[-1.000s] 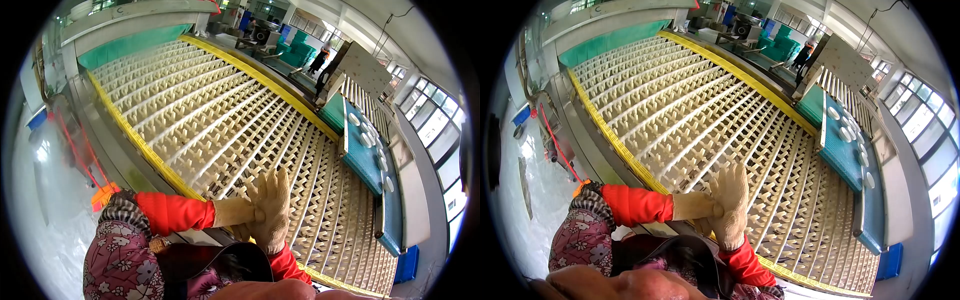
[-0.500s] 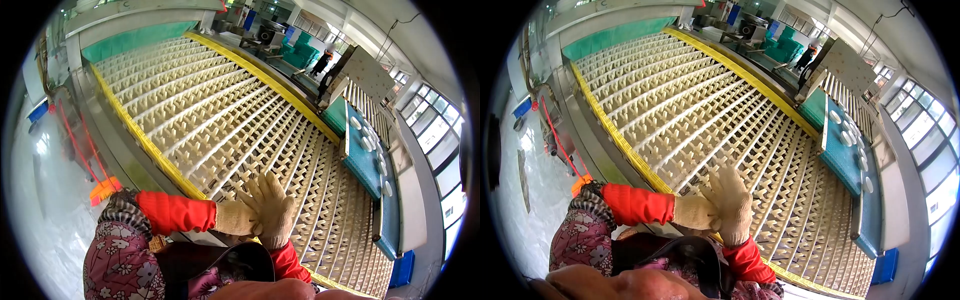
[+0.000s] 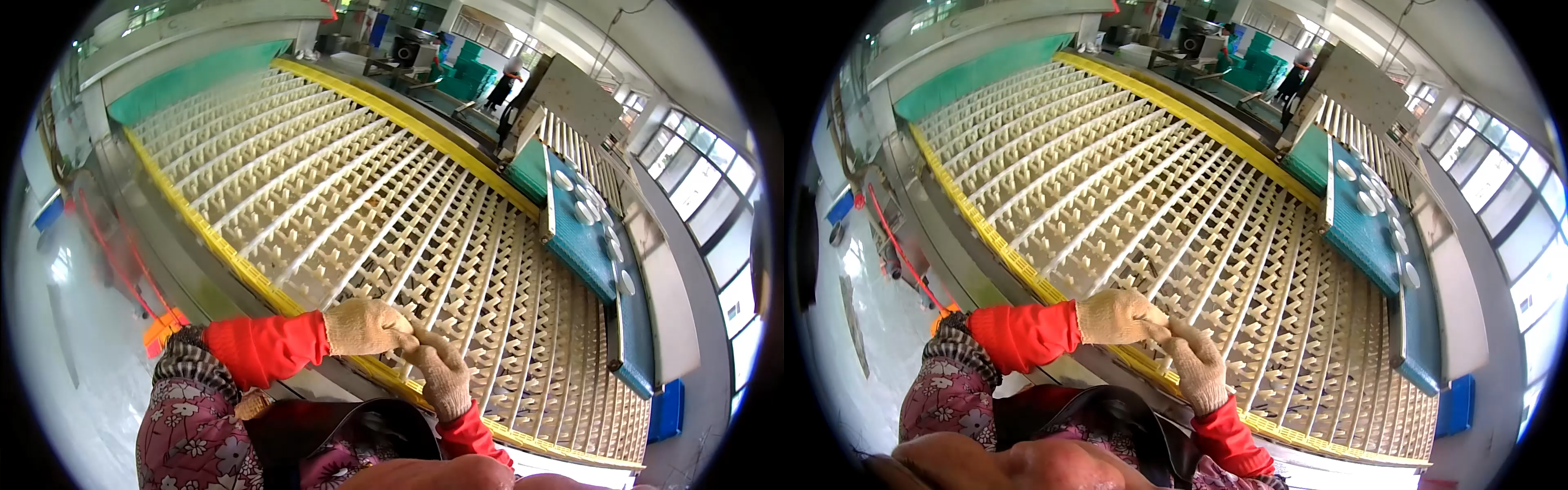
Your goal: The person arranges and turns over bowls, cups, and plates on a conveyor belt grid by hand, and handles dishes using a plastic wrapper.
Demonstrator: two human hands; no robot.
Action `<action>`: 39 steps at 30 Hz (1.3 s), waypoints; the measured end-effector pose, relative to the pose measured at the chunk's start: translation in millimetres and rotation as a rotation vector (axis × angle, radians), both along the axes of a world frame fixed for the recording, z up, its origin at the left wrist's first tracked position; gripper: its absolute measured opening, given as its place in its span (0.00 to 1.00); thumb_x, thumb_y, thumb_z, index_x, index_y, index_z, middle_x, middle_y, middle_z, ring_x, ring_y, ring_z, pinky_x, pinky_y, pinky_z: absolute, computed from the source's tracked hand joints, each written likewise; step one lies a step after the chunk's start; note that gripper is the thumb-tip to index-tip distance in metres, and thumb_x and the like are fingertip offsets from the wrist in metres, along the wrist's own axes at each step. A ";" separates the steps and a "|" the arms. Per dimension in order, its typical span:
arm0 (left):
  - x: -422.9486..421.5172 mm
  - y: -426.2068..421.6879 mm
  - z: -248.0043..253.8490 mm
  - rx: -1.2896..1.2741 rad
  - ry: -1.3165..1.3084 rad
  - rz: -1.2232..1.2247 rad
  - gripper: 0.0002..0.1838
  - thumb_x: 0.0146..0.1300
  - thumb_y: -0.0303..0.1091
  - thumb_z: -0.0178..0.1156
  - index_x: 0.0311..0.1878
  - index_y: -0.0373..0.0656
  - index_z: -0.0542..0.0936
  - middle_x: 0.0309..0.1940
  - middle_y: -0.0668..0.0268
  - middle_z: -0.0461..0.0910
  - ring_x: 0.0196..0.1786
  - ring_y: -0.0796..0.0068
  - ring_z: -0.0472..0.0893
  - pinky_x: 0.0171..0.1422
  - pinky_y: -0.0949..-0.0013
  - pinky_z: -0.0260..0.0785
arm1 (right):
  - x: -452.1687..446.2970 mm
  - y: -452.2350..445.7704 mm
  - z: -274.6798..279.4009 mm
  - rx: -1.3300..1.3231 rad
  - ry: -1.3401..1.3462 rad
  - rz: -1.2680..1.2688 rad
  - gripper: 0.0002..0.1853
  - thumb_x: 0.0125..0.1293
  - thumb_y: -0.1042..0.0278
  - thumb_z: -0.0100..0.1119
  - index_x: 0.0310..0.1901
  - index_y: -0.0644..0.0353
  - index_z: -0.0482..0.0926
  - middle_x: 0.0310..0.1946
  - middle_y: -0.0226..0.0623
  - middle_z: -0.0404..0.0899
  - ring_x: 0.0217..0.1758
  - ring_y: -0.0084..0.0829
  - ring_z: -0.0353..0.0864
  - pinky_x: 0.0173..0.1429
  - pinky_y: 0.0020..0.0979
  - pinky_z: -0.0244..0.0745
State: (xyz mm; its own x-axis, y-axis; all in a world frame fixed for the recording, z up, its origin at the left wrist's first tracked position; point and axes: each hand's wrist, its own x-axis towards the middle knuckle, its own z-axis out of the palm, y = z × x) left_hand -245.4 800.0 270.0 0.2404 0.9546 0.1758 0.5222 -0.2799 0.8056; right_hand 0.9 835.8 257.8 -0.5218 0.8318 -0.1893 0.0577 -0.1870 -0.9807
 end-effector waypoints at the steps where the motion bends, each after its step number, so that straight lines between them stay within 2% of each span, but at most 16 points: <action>1: 1.6 0.5 -3.7 0.018 -0.009 0.001 0.19 0.78 0.54 0.73 0.53 0.47 0.96 0.40 0.53 0.94 0.44 0.52 0.95 0.49 0.58 0.84 | -0.6 -0.9 -3.6 0.047 -0.008 0.014 0.23 0.86 0.67 0.64 0.73 0.73 0.83 0.60 0.43 0.90 0.60 0.32 0.91 0.68 0.32 0.85; 2: 3.7 0.8 -7.1 0.005 -0.040 0.007 0.19 0.78 0.54 0.72 0.52 0.48 0.95 0.40 0.52 0.93 0.44 0.49 0.94 0.49 0.56 0.85 | 1.4 0.0 -1.6 0.044 -0.047 0.040 0.23 0.86 0.66 0.64 0.73 0.73 0.83 0.59 0.43 0.90 0.59 0.31 0.91 0.67 0.32 0.85; 5: 10.3 0.7 -8.0 -0.035 0.078 0.030 0.21 0.79 0.57 0.65 0.48 0.50 0.93 0.45 0.53 0.92 0.51 0.44 0.91 0.57 0.48 0.82 | 10.5 5.7 -7.4 0.096 -0.097 0.079 0.23 0.87 0.64 0.63 0.73 0.72 0.84 0.57 0.42 0.91 0.57 0.29 0.91 0.65 0.32 0.85; 6: 12.0 3.2 -16.7 0.023 0.070 0.007 0.21 0.79 0.57 0.65 0.49 0.49 0.93 0.46 0.52 0.92 0.52 0.43 0.91 0.58 0.47 0.83 | 15.3 9.4 -14.7 0.123 -0.099 0.082 0.23 0.87 0.64 0.63 0.73 0.71 0.84 0.56 0.42 0.91 0.56 0.28 0.91 0.65 0.32 0.85; 9: 16.1 2.8 -14.3 0.084 0.092 0.010 0.18 0.78 0.54 0.70 0.52 0.50 0.95 0.44 0.54 0.93 0.48 0.48 0.93 0.53 0.53 0.85 | 30.1 21.6 -26.9 0.614 -0.271 0.267 0.23 0.87 0.63 0.62 0.73 0.70 0.84 0.54 0.42 0.91 0.56 0.28 0.91 0.64 0.32 0.85; 12: 21.0 6.5 -19.6 0.054 0.142 -0.004 0.18 0.78 0.54 0.68 0.53 0.52 0.95 0.45 0.55 0.93 0.49 0.48 0.93 0.56 0.52 0.84 | 23.2 8.1 -3.5 0.157 -0.207 0.135 0.23 0.88 0.62 0.62 0.73 0.69 0.84 0.53 0.42 0.92 0.57 0.29 0.92 0.65 0.33 0.85; 15: 26.3 4.4 -12.8 -0.021 0.097 0.009 0.17 0.79 0.53 0.68 0.52 0.51 0.94 0.44 0.55 0.93 0.51 0.47 0.92 0.57 0.52 0.84 | 38.2 20.5 -28.8 0.382 -0.256 0.270 0.23 0.88 0.61 0.62 0.73 0.69 0.84 0.53 0.43 0.92 0.58 0.30 0.92 0.66 0.33 0.85; 18: 29.9 8.7 -15.5 -0.026 0.120 -0.017 0.18 0.79 0.53 0.68 0.51 0.49 0.94 0.45 0.54 0.93 0.52 0.47 0.92 0.58 0.52 0.83 | 41.8 22.8 -38.5 0.237 -0.209 0.194 0.23 0.88 0.61 0.62 0.72 0.70 0.84 0.55 0.44 0.91 0.60 0.31 0.92 0.67 0.33 0.85; 23: 36.8 12.0 -27.4 0.036 0.107 -0.021 0.18 0.80 0.52 0.68 0.50 0.46 0.93 0.45 0.54 0.93 0.52 0.47 0.92 0.57 0.51 0.83 | 55.1 33.2 -44.3 0.898 -0.351 0.345 0.23 0.87 0.58 0.65 0.72 0.66 0.85 0.55 0.43 0.91 0.60 0.32 0.91 0.68 0.33 0.85; 25: 39.5 13.8 -30.0 0.075 0.127 -0.042 0.18 0.80 0.52 0.68 0.51 0.46 0.93 0.45 0.54 0.93 0.51 0.47 0.92 0.56 0.51 0.83 | 55.5 32.5 -34.0 0.976 -0.350 0.390 0.23 0.87 0.58 0.66 0.72 0.64 0.85 0.54 0.42 0.90 0.58 0.31 0.90 0.68 0.32 0.84; 28: 42.6 14.9 -28.5 0.097 0.119 -0.064 0.17 0.80 0.50 0.68 0.51 0.46 0.93 0.43 0.54 0.93 0.49 0.47 0.92 0.55 0.52 0.82 | 51.3 22.8 -10.9 0.749 -0.322 0.355 0.23 0.86 0.58 0.67 0.72 0.63 0.85 0.52 0.40 0.89 0.55 0.29 0.88 0.66 0.31 0.83; 30: 46.5 13.4 -20.3 0.025 0.068 -0.058 0.16 0.79 0.49 0.69 0.52 0.47 0.94 0.42 0.54 0.93 0.48 0.48 0.92 0.53 0.53 0.83 | 47.8 15.6 2.9 0.467 -0.293 0.278 0.23 0.86 0.60 0.66 0.73 0.64 0.85 0.52 0.39 0.88 0.54 0.26 0.87 0.65 0.31 0.83; 33: 52.5 10.5 -6.9 -0.031 0.145 -0.042 0.14 0.78 0.46 0.70 0.51 0.46 0.94 0.42 0.56 0.94 0.48 0.50 0.93 0.53 0.55 0.83 | 50.2 14.1 -3.4 0.041 -0.136 0.139 0.23 0.86 0.62 0.65 0.74 0.66 0.84 0.53 0.37 0.88 0.54 0.24 0.86 0.63 0.29 0.82; 36: 55.0 14.6 -25.4 0.136 0.104 -0.076 0.13 0.78 0.45 0.71 0.51 0.46 0.94 0.42 0.57 0.94 0.47 0.52 0.94 0.52 0.56 0.83 | 52.2 12.3 10.7 0.062 -0.173 0.159 0.24 0.86 0.63 0.64 0.74 0.69 0.84 0.56 0.37 0.89 0.56 0.23 0.86 0.65 0.29 0.82; 39: 60.9 14.3 -28.9 0.193 0.105 -0.054 0.13 0.77 0.45 0.71 0.50 0.46 0.94 0.41 0.56 0.94 0.46 0.51 0.94 0.52 0.55 0.84 | 63.5 19.1 -8.3 0.147 -0.237 0.162 0.24 0.85 0.63 0.65 0.74 0.69 0.84 0.56 0.36 0.90 0.57 0.23 0.86 0.65 0.29 0.81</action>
State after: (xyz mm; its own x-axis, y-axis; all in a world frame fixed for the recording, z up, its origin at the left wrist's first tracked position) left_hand -184.5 814.4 241.1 0.3166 0.8912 0.3249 0.5809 -0.4529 0.6763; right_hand 64.4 854.9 249.5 -0.6051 0.7692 -0.2054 0.3049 -0.0144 -0.9523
